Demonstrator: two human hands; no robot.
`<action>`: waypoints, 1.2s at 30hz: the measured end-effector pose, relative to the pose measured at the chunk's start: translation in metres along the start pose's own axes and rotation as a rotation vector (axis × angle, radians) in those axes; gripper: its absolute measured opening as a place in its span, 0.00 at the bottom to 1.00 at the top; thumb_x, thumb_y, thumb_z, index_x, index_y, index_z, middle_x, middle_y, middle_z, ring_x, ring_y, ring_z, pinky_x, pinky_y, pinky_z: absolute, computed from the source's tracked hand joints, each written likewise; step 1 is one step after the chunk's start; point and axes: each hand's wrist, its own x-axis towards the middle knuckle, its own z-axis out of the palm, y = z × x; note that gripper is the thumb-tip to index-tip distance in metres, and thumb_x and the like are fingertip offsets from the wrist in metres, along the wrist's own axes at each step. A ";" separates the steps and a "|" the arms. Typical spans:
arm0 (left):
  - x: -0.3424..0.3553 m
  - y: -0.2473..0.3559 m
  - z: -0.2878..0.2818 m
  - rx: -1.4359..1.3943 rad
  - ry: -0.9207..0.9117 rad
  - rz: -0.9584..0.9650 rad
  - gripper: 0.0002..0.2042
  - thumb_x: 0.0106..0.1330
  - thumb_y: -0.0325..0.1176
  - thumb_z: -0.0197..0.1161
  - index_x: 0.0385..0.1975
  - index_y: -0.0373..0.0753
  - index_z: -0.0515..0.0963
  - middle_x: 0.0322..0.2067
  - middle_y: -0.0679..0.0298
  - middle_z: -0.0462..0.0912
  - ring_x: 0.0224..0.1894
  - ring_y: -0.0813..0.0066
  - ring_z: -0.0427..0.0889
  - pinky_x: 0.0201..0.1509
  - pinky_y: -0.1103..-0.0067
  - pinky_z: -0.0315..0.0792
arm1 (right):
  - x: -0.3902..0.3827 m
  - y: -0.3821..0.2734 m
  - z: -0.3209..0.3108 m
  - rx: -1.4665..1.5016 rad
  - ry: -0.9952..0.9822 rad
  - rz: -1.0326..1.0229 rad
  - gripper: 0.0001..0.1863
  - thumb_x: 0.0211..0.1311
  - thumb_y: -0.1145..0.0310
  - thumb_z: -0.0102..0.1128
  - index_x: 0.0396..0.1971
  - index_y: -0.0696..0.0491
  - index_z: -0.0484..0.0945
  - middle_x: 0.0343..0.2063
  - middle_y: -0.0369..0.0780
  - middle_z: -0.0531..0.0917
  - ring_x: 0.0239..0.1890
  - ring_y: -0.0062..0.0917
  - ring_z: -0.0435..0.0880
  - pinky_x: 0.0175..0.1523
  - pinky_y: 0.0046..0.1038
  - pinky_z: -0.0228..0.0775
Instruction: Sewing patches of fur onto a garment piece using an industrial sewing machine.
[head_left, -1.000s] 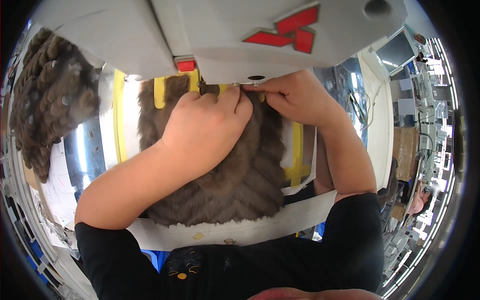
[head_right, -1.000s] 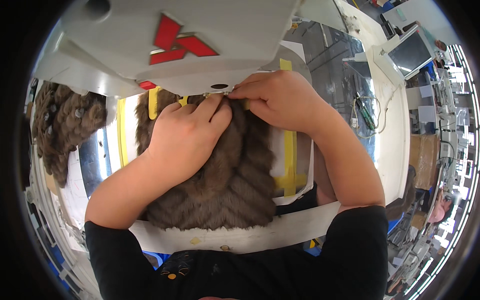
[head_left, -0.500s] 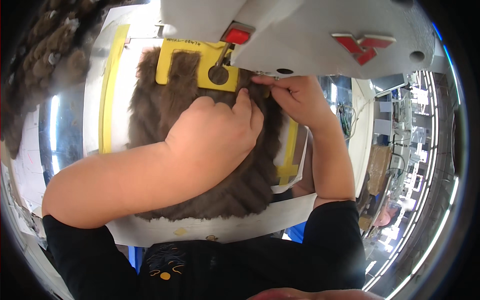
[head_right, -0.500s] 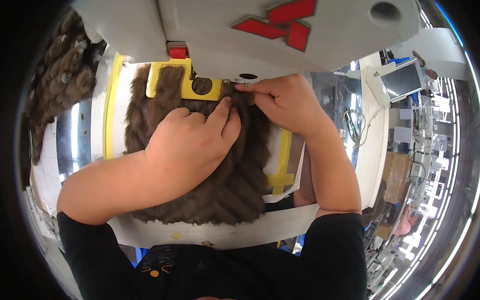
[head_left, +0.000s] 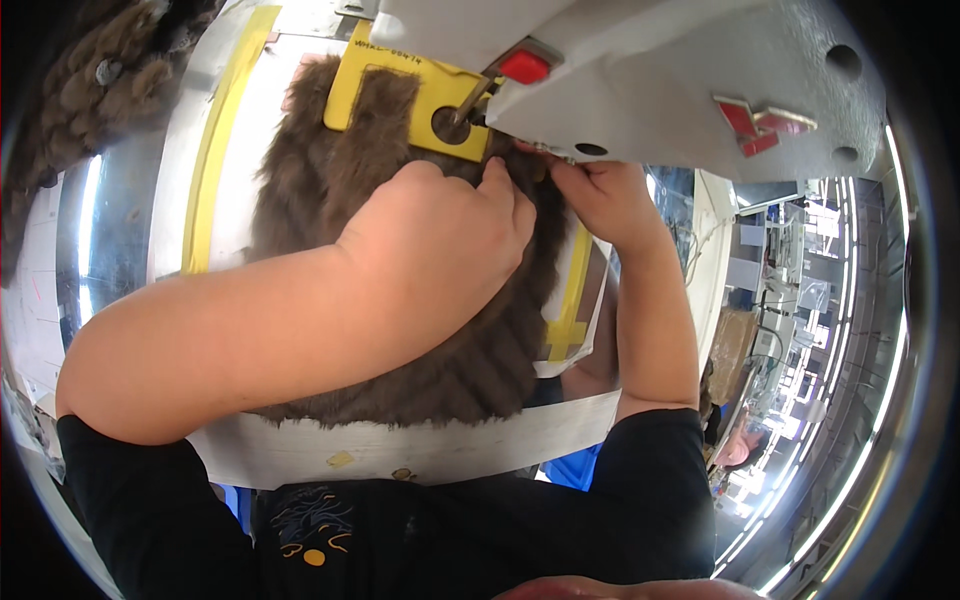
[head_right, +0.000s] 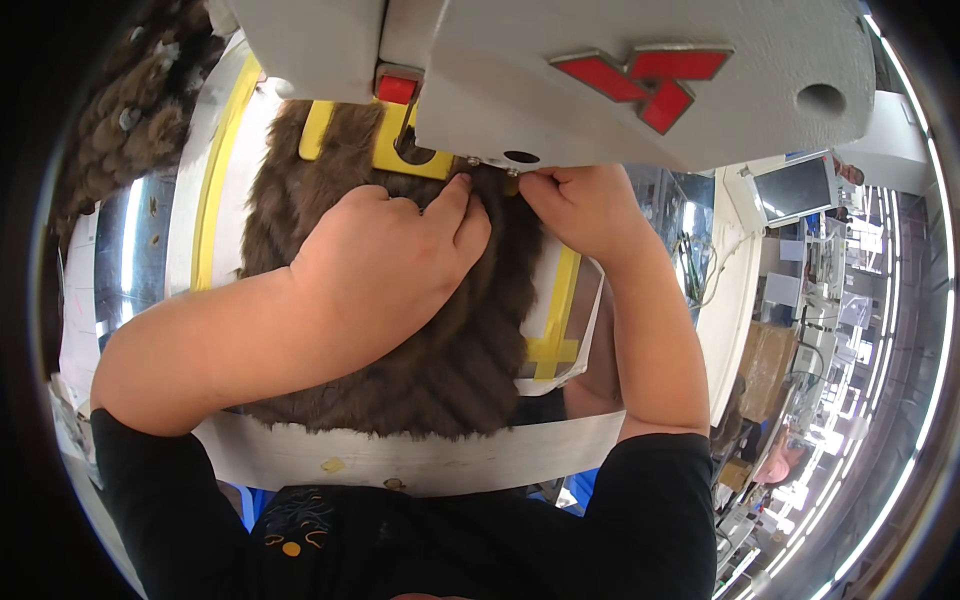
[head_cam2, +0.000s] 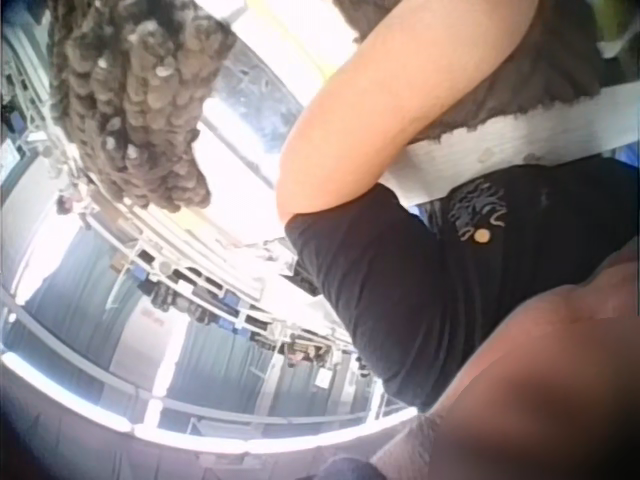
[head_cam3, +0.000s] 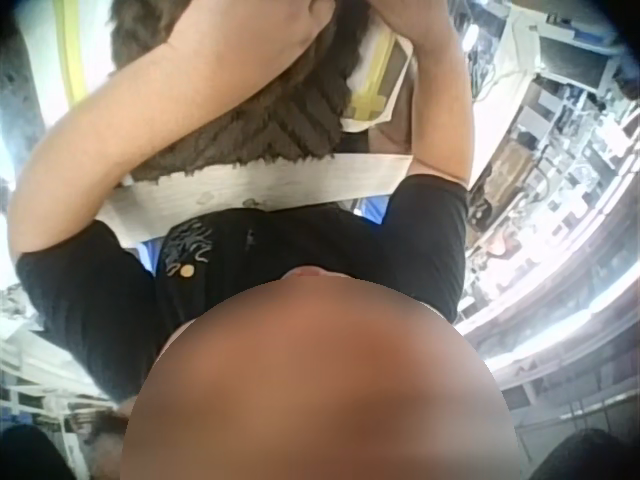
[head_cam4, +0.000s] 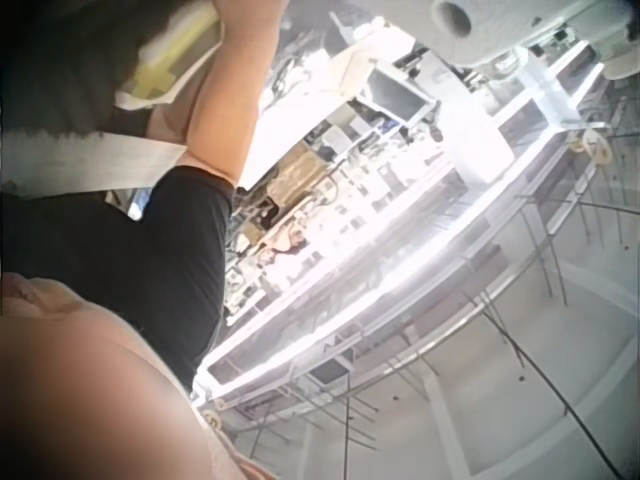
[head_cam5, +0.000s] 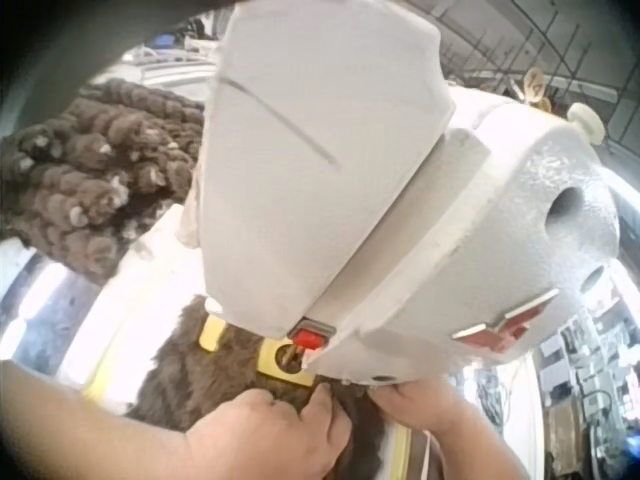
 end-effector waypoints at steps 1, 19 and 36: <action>0.001 -0.001 0.000 0.001 0.000 -0.002 0.26 0.58 0.35 0.63 0.58 0.32 0.76 0.57 0.51 0.83 0.29 0.77 0.84 0.35 0.78 0.72 | 0.002 -0.001 0.002 0.009 0.066 -0.018 0.12 0.61 0.78 0.58 0.43 0.58 0.86 0.37 0.43 0.89 0.40 0.33 0.86 0.47 0.32 0.77; 0.006 -0.017 -0.013 0.079 -0.126 0.001 0.26 0.62 0.33 0.63 0.59 0.27 0.75 0.60 0.42 0.80 0.32 0.72 0.88 0.34 0.78 0.77 | 0.018 0.015 0.001 -0.256 0.100 -0.191 0.13 0.63 0.72 0.67 0.47 0.55 0.85 0.43 0.44 0.88 0.47 0.42 0.86 0.52 0.38 0.77; 0.007 -0.024 -0.004 -0.007 0.005 -0.025 0.19 0.58 0.27 0.60 0.50 0.31 0.77 0.53 0.52 0.84 0.30 0.64 0.87 0.33 0.74 0.79 | -0.017 -0.029 -0.001 0.039 0.058 -0.032 0.17 0.61 0.75 0.61 0.50 0.50 0.86 0.43 0.40 0.89 0.44 0.35 0.88 0.46 0.33 0.80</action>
